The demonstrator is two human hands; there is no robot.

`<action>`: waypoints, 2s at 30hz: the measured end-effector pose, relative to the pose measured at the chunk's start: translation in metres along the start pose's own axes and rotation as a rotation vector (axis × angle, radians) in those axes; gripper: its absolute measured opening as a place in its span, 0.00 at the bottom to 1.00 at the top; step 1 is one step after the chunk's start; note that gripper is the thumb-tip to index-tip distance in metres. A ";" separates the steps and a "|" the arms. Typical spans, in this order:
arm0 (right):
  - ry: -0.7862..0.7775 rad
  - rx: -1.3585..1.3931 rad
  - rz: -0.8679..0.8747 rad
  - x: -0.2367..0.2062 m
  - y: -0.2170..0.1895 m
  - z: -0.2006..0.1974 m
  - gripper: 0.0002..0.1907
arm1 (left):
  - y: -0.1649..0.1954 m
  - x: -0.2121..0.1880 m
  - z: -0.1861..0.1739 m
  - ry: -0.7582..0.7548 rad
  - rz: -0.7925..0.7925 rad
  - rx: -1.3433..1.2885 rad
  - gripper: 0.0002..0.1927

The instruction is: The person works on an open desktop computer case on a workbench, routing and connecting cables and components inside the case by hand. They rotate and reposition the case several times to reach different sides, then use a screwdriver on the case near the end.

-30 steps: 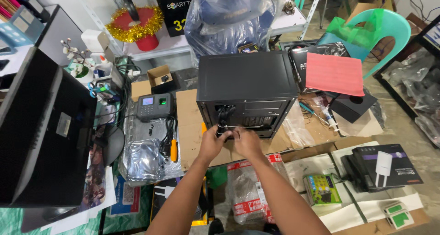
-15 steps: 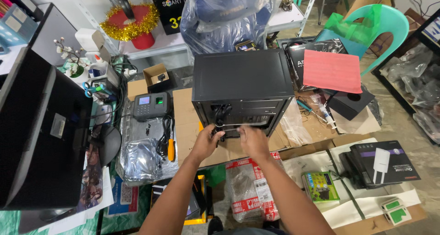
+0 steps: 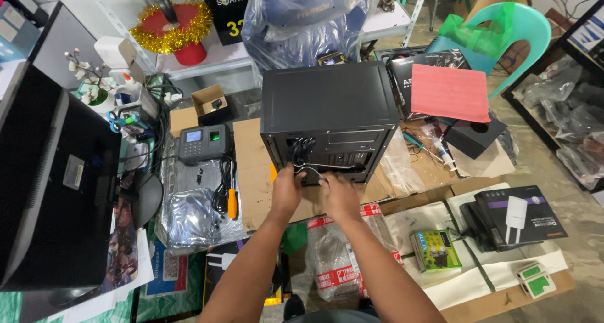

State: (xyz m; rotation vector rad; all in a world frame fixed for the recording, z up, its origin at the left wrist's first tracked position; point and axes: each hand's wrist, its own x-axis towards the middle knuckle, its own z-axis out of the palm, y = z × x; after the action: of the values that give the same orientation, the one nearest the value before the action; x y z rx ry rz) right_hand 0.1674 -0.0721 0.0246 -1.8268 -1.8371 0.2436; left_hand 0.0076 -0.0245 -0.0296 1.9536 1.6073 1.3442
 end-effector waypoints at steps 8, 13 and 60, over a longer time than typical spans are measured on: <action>0.189 0.106 -0.215 0.009 -0.025 -0.028 0.13 | 0.042 0.003 -0.041 -0.049 -0.093 0.020 0.23; 0.082 0.175 -0.211 0.023 -0.022 -0.007 0.11 | 0.069 0.010 -0.042 0.190 -0.043 0.035 0.23; 0.174 0.236 0.613 -0.053 0.208 -0.022 0.12 | 0.002 -0.045 -0.006 0.012 -0.233 -0.114 0.15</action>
State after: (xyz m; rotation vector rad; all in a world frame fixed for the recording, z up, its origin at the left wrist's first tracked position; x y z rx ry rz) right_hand 0.3564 -0.1142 -0.0705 -2.1117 -1.0439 0.4802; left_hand 0.0065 -0.0666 -0.0461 1.6396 1.6645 1.3251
